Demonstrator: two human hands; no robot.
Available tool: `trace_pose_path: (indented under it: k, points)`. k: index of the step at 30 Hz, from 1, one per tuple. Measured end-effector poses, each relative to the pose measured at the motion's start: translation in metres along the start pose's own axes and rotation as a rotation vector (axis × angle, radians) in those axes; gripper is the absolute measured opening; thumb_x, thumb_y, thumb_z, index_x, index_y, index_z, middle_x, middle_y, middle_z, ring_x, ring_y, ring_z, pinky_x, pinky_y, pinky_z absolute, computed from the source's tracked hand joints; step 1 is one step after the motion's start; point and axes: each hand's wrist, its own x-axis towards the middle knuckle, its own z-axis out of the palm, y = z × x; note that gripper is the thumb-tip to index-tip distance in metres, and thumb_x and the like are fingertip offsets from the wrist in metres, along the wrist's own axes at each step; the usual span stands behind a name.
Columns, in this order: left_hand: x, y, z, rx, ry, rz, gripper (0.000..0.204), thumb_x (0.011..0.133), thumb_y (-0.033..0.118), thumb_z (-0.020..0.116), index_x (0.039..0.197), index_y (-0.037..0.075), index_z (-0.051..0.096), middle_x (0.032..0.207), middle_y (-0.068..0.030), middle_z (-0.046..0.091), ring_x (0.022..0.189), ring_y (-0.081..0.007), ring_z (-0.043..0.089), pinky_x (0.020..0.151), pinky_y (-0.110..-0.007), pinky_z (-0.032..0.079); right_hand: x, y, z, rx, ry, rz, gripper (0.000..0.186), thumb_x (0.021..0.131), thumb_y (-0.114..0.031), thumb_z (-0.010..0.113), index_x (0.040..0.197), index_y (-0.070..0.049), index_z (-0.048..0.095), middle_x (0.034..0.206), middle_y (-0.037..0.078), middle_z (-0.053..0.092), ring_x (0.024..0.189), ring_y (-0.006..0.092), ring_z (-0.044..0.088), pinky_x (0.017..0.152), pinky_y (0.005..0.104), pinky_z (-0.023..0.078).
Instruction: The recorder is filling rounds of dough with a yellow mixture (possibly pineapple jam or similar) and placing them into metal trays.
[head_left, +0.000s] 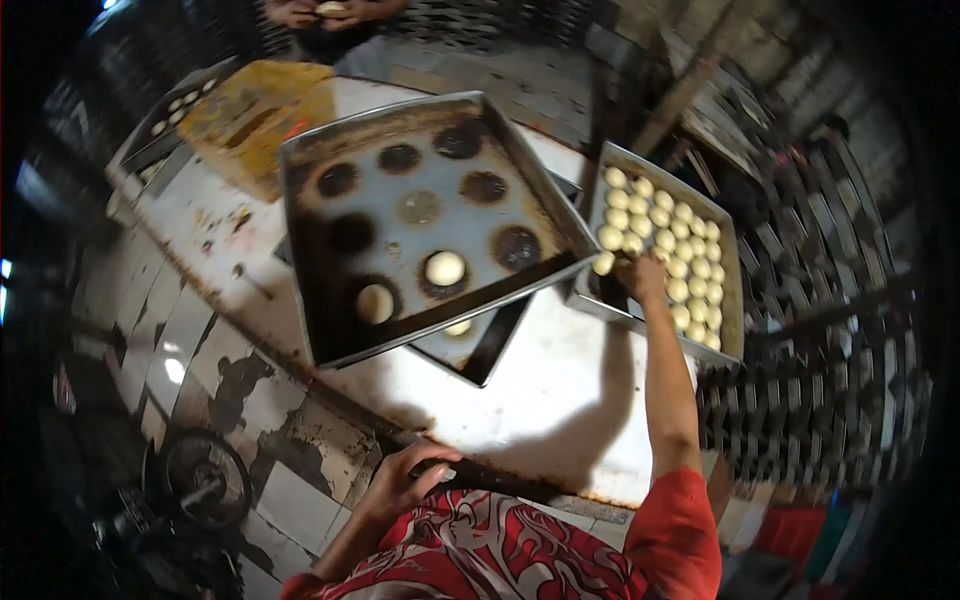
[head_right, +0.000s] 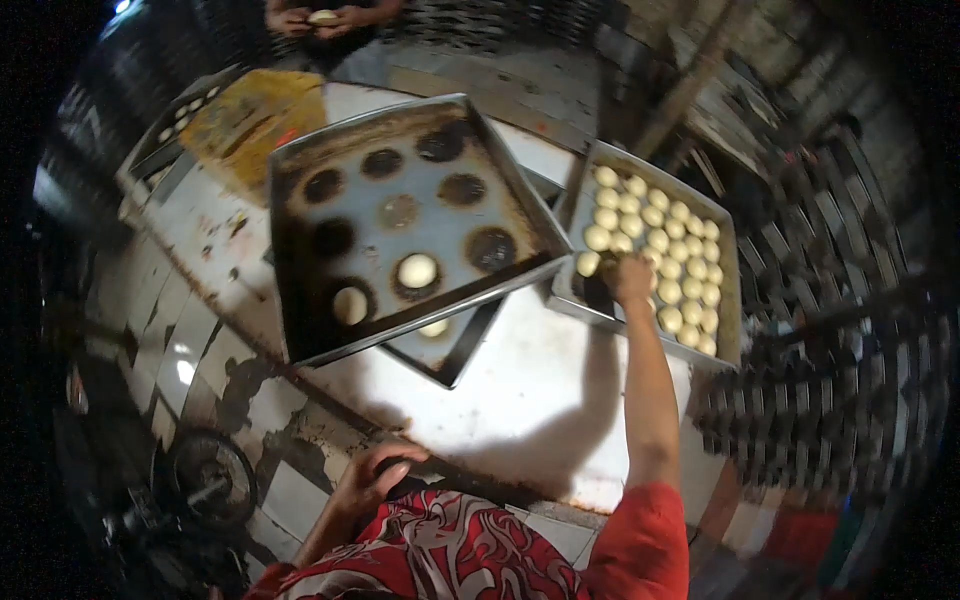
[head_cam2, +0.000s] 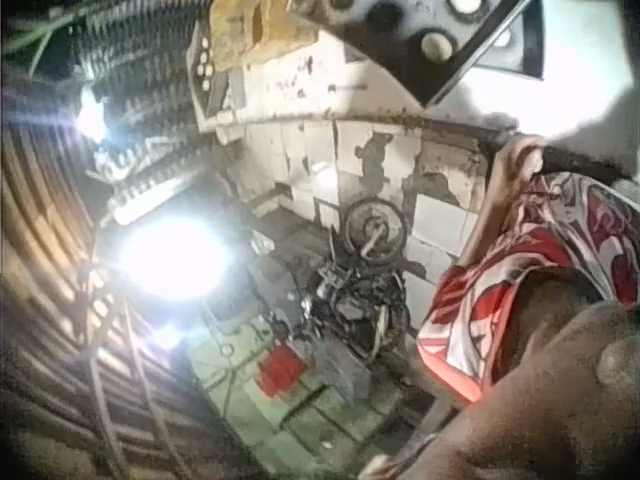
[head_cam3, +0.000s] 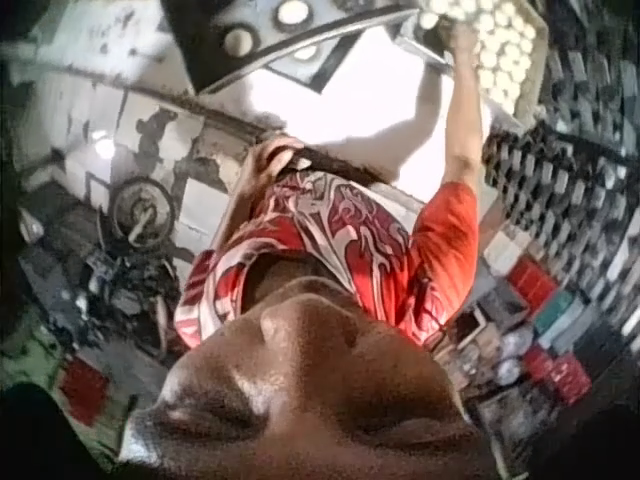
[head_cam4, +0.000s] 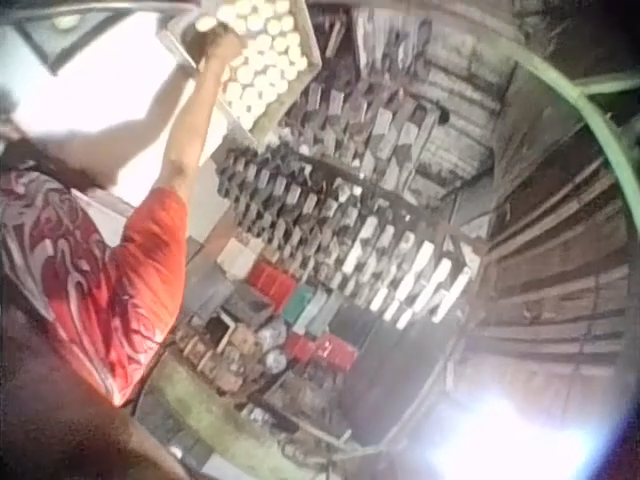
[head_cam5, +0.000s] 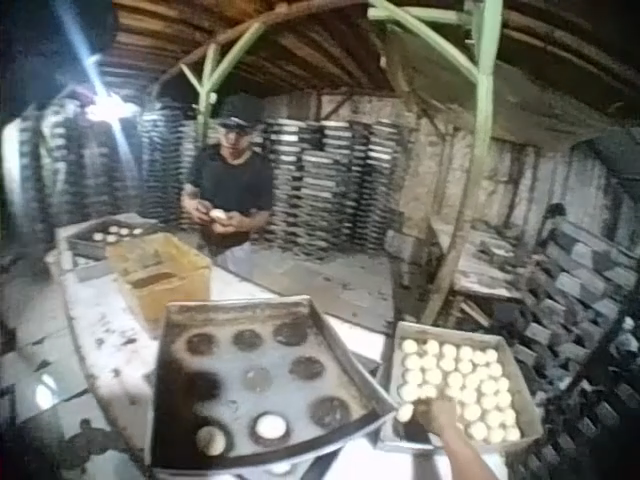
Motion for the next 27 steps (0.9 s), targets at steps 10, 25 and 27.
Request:
trace_pose_path:
  k: [10,25,27]
  points:
    - [-0.061,-0.034,-0.018,-1.269,0.108,0.174,0.039,0.100,0.029,0.034,0.124,0.000,0.044,0.125,-0.0164,0.051,0.116,-0.0251,0.050,0.101,-0.041,0.038,-0.373,-0.291,-0.081,0.901,0.172,-0.655,0.041,0.073,-0.010,0.071,0.108,-0.003,0.049,0.100,0.014,0.048,0.099,0.0291,0.046,0.089,0.0410,0.035]
    - [-0.194,-0.111,-0.199,-1.381,0.482,0.319,0.045,0.092,0.020,0.040,0.127,-0.008,0.040,0.130,-0.0191,0.048,0.122,-0.0298,0.046,0.105,-0.042,0.034,-0.318,-0.626,-0.016,1.005,-0.149,-0.748,0.021,0.090,-0.024,0.056,0.089,-0.003,0.061,0.081,0.015,0.062,0.072,0.0283,0.060,0.069,0.0378,0.046]
    - [-0.179,-0.127,-0.217,-1.326,0.557,0.267,0.038,0.091,0.009,0.045,0.125,-0.009,0.041,0.120,-0.0166,0.055,0.110,-0.0260,0.054,0.098,-0.039,0.042,-0.256,-0.643,-0.011,0.824,0.209,-0.729,0.023,0.083,-0.021,0.061,0.094,-0.001,0.059,0.086,0.019,0.060,0.087,0.0347,0.057,0.080,0.0404,0.045]
